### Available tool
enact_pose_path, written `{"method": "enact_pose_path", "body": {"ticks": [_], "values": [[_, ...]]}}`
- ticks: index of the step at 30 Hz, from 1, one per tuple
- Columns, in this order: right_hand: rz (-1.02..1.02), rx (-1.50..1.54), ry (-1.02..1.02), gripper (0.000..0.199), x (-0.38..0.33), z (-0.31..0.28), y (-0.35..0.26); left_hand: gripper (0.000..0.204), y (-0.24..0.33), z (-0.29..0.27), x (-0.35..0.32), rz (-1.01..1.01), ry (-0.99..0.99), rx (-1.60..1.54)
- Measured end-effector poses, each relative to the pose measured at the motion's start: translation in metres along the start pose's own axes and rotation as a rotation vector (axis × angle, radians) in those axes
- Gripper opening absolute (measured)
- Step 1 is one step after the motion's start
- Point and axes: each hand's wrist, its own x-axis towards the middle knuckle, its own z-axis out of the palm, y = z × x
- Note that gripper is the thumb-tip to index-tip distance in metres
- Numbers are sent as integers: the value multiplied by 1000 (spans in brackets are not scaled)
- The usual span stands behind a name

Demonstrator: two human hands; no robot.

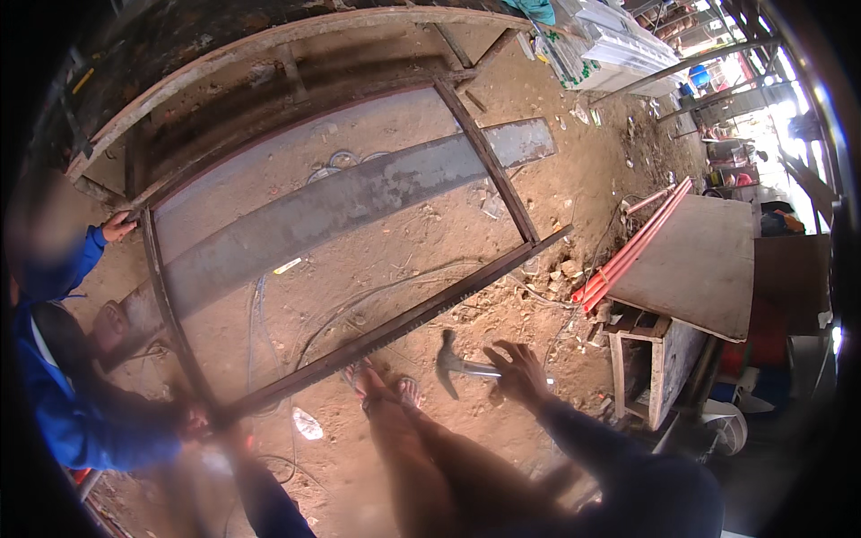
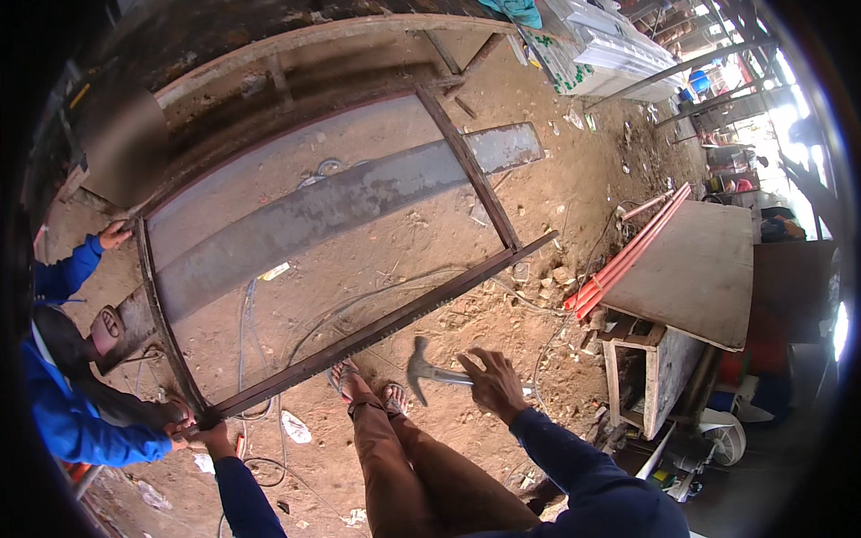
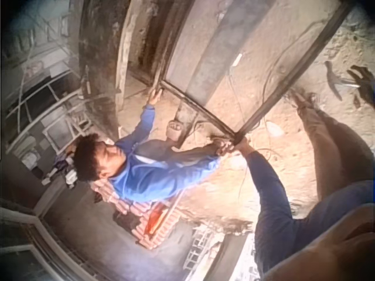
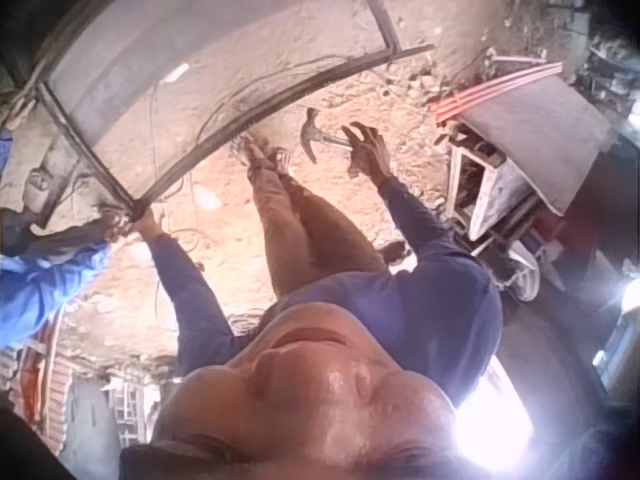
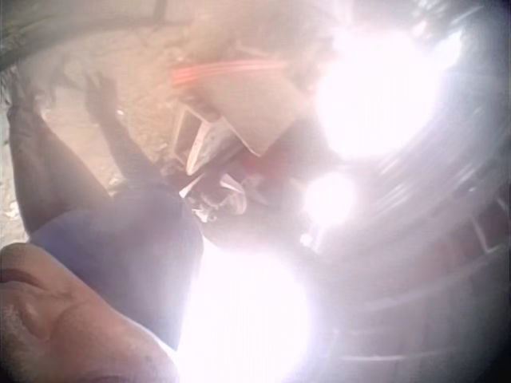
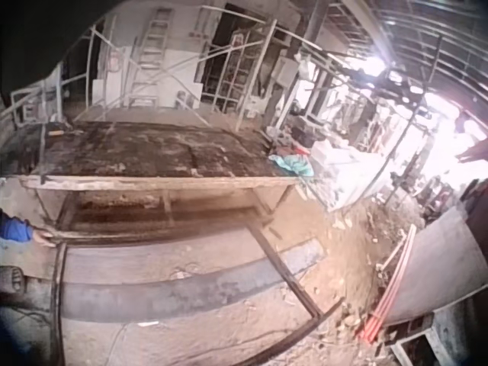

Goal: The person assembles a metal mesh screen into a rectangular frame using a hammer and nails. They position the mesh, hammer nails along the edges, and flip the frame to work on different sides. Another person assists by holding the frame steady.

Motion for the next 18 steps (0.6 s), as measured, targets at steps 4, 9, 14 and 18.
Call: {"method": "enact_pose_path", "body": {"ticks": [4, 9, 14, 18], "values": [[365, 240, -156, 46, -40, -9, 3, 46, -11, 20, 8, 23, 43, 67], [667, 269, -35, 35, -24, -7, 60, 47, -35, 41, 21, 48, 80, 142], [814, 468, 174, 42, 53, -35, 130, 47, -67, 72, 17, 121, 123, 293], [776, 724, 199, 37, 136, -35, 223, 47, -105, 84, -4, 209, 186, 457]]}}
